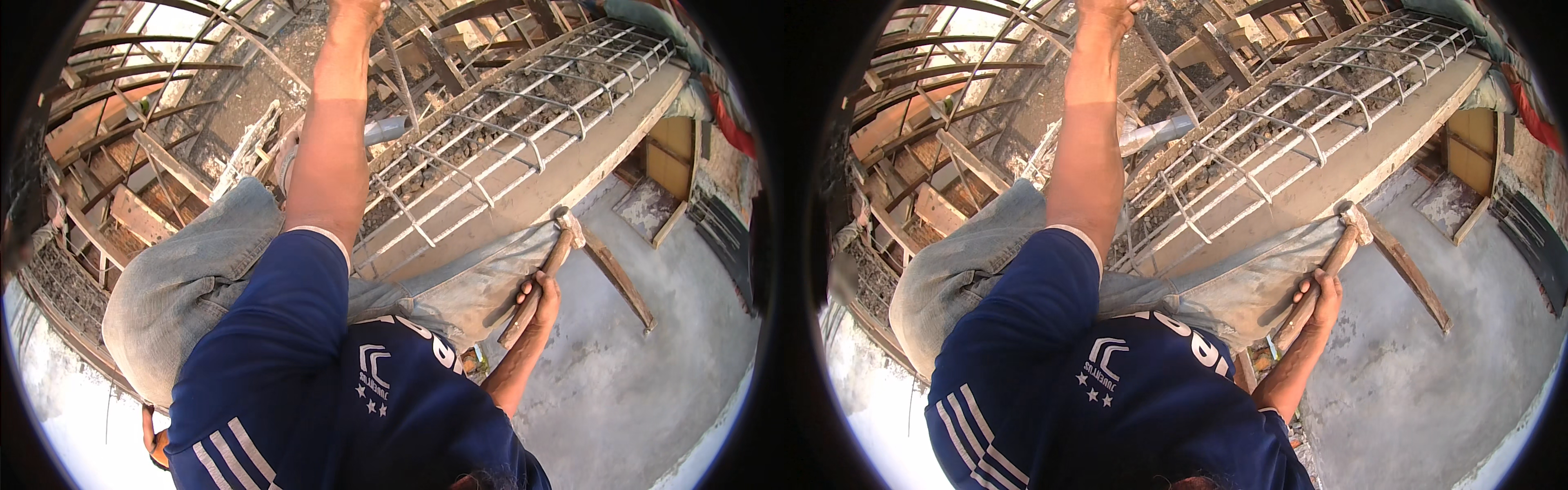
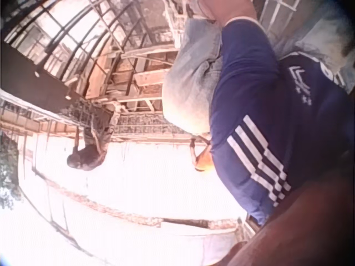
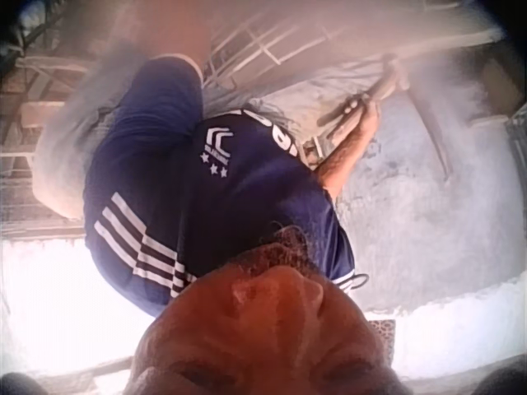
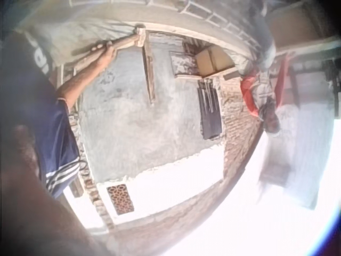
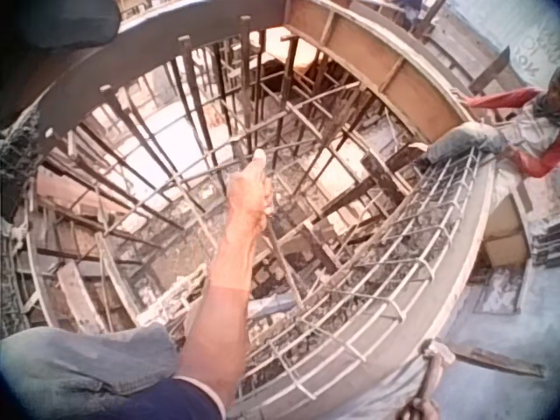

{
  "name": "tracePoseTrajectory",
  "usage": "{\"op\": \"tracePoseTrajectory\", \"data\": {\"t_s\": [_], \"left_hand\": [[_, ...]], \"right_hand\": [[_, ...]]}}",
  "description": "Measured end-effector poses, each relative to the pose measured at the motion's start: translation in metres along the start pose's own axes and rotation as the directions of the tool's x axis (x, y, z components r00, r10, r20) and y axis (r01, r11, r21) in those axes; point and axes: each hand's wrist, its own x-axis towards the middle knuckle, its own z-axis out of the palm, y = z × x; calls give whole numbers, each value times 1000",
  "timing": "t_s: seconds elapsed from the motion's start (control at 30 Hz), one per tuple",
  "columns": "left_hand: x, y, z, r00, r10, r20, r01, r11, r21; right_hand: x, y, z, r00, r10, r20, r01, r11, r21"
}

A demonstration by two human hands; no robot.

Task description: The person uses a hammer to drive nails into a wooden beam to secure a formwork structure on a construction site.

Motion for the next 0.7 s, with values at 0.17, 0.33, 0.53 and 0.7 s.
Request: {"op": "tracePoseTrajectory", "data": {"t_s": [0.17, 0.33, 0.53, 0.7], "left_hand": [[-18, -103, 26, 982, -188, -10, 189, 982, 30], [-33, -70, 38, 990, -89, -113, 102, 989, 107], [-11, -5, 9, 990, -121, 76, 122, 993, -4], [-12, -49, -6, 982, -171, -81, 183, 966, 181]], "right_hand": [[0, -3, 1, 1000, -12, 8, 12, 1000, -12], [0, 1, 2, 1000, -22, -10, 22, 1000, 10], [1, -1, -2, 1000, -2, 15, 2, 1000, -16], [3, -4, -1, 1000, 8, 8, -8, 1000, -11]]}}
